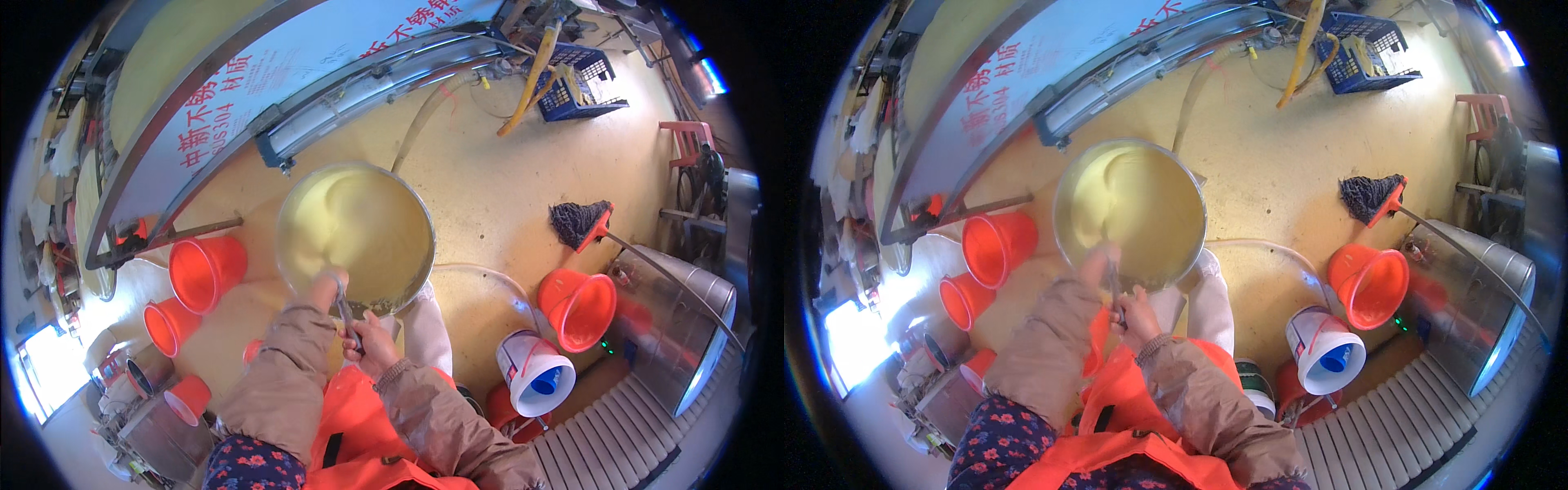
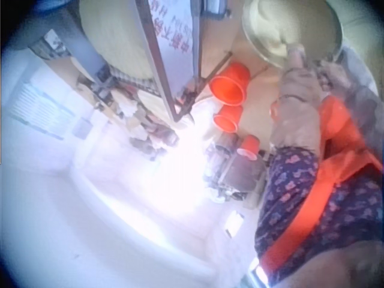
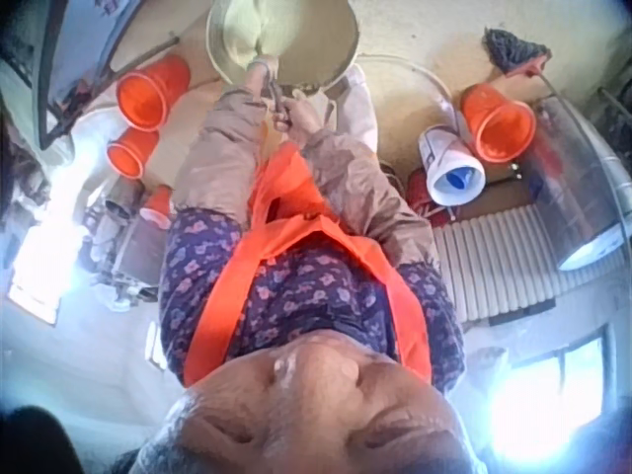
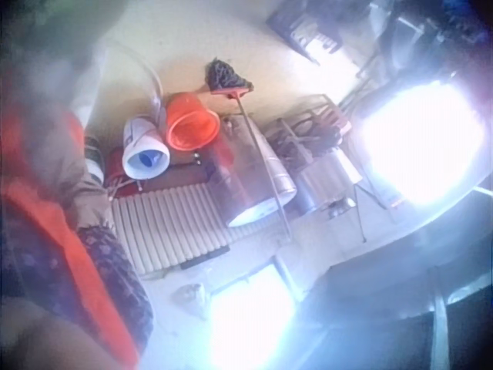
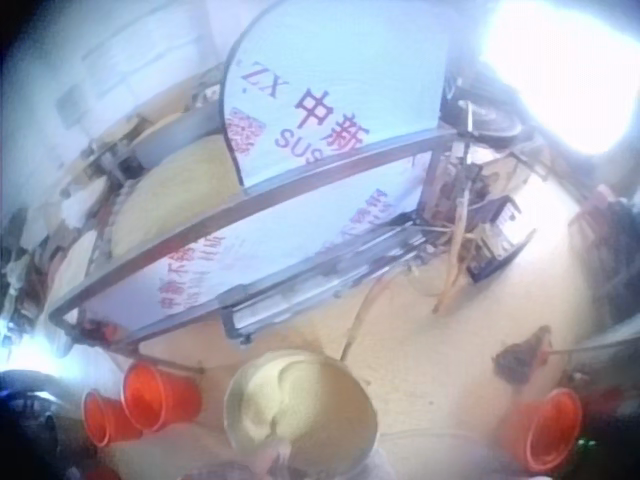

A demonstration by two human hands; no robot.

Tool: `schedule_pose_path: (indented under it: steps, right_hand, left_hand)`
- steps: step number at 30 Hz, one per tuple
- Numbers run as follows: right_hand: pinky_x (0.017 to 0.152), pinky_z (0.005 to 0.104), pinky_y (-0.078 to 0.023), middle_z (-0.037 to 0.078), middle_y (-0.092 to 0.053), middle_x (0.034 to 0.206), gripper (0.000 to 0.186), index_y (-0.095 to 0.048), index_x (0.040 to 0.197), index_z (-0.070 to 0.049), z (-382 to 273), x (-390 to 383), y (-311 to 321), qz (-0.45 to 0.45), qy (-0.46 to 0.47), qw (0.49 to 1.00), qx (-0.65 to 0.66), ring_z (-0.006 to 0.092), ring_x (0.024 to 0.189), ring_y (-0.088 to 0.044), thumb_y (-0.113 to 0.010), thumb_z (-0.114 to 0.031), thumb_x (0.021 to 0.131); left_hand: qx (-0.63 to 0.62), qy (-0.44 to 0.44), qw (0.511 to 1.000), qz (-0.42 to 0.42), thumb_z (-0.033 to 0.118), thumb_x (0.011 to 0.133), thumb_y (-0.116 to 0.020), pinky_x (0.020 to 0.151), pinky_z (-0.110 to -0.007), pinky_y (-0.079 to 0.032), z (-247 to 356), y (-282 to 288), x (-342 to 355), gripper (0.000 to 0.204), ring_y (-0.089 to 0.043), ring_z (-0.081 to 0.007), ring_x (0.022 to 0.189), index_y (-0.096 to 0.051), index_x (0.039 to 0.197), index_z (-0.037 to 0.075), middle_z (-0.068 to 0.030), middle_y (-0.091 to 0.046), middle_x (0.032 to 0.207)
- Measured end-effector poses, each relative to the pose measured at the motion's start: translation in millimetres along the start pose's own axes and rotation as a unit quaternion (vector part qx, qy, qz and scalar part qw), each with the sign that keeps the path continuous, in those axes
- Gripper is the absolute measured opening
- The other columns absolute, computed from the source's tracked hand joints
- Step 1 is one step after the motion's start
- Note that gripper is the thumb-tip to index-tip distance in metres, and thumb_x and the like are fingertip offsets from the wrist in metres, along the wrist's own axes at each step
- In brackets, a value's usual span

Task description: The person pours a yellowish liquid from a red basin into a large metal pot, then uses a white plastic scraper to clean the inside of the basin. They repeat this process with several other red basins, scraping and rinsing them with water from a blue scoop.

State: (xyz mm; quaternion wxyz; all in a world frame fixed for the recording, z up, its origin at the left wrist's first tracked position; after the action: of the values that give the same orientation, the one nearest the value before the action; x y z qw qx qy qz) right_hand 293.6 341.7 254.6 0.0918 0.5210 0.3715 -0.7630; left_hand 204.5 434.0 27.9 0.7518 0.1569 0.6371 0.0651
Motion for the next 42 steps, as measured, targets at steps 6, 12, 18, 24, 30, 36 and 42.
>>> schedule_pose_path:
  steps: [6, 12, 18, 24, 30, 36, 42]
  right_hand:
    - [0.043, 0.0232, -0.033, 0.012, -0.048, 0.088, 0.074, 0.0, 0.144, -0.025, -30, -37, 35, 0.047, 0.044, 0.998, 0.015, 0.0118, 0.056, -0.042, -0.042, -0.002, 0.088]
    - [0.045, 0.0246, -0.036, 0.01, -0.048, 0.09, 0.072, -0.004, 0.145, -0.024, -59, -82, -7, 0.059, 0.15, 0.985, -0.062, 0.0136, 0.057, -0.044, -0.043, -0.005, 0.087]
    - [0.044, 0.0276, -0.035, 0.01, -0.052, 0.088, 0.076, 0.003, 0.144, -0.024, -49, -36, -46, -0.002, 0.105, 0.994, -0.019, 0.0139, 0.056, -0.045, -0.045, -0.005, 0.088]
    - [0.042, 0.0237, -0.032, 0.01, -0.051, 0.079, 0.042, -0.024, 0.126, -0.016, -21, 36, -11, 0.01, 0.046, 0.999, 0.02, 0.01, 0.052, -0.039, -0.042, -0.003, 0.089]
    - [0.042, 0.0236, -0.032, 0.008, -0.048, 0.078, 0.044, -0.023, 0.124, -0.02, -21, 11, 33, 0.044, 0.033, 0.998, 0.031, 0.0099, 0.052, -0.04, -0.04, -0.002, 0.087]
    - [0.04, 0.0227, -0.032, 0.009, -0.046, 0.083, 0.062, -0.015, 0.14, -0.022, -59, -53, 9, 0.11, 0.136, 0.983, -0.056, 0.01, 0.051, -0.041, -0.039, -0.002, 0.086]
    - [0.043, 0.0239, -0.032, 0.009, -0.052, 0.091, 0.071, -0.002, 0.145, -0.024, -50, -44, -40, 0.006, 0.142, 0.989, -0.042, 0.0118, 0.053, -0.041, -0.044, -0.008, 0.091]
  left_hand:
    - [-0.536, 0.134, 0.825, -0.12, 0.01, 0.083, -0.044, 0.04, -0.04, -0.036, 78, -62, -36, 0.022, -0.045, -0.0203, 0.043, -0.053, 0.063, 0.007, -0.0081, -0.05, 0.053]
    - [-0.756, -0.01, 0.64, -0.134, 0.009, 0.085, -0.046, 0.038, -0.033, -0.04, 149, 10, -50, 0.016, -0.049, -0.0195, 0.043, -0.048, 0.069, 0.005, -0.0073, -0.047, 0.053]
    - [-0.597, 0.037, 0.795, 0.097, 0.008, 0.083, -0.047, 0.037, -0.038, -0.043, 49, 89, -39, 0.018, -0.053, -0.023, 0.043, -0.052, 0.068, 0.001, -0.0108, -0.054, 0.058]
    - [0.029, -0.021, 0.999, 0.033, 0.012, 0.076, -0.056, 0.062, -0.042, -0.051, 4, 40, 7, 0.017, -0.065, -0.0281, 0.07, -0.068, 0.078, 0.001, -0.0185, -0.066, 0.079]
    - [-0.418, 0.11, 0.895, -0.115, 0.014, 0.078, -0.052, 0.051, -0.042, -0.047, 36, -66, 2, 0.017, -0.055, -0.0216, 0.054, -0.058, 0.064, 0.007, -0.0075, -0.058, 0.062]
    - [-0.696, -0.012, 0.696, -0.173, 0.011, 0.083, -0.046, 0.04, -0.032, -0.037, 143, -20, -30, 0.023, -0.044, -0.0171, 0.042, -0.044, 0.06, 0.01, -0.0028, -0.042, 0.051]
    - [-0.743, -0.008, 0.669, -0.005, 0.005, 0.082, -0.046, 0.035, -0.033, -0.038, 77, 70, -36, 0.016, -0.042, -0.017, 0.039, -0.044, 0.065, 0.007, -0.0042, -0.041, 0.051]
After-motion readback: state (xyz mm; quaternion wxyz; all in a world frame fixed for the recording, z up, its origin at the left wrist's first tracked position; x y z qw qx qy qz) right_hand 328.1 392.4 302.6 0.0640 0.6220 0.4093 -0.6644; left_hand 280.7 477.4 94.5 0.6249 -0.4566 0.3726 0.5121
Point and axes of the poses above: each hand's wrist, its own x-axis towards the middle knuckle, its own y-axis out of the back of the hand, z = x × y, the point moved 10 cm from there along x, towards the middle knuckle
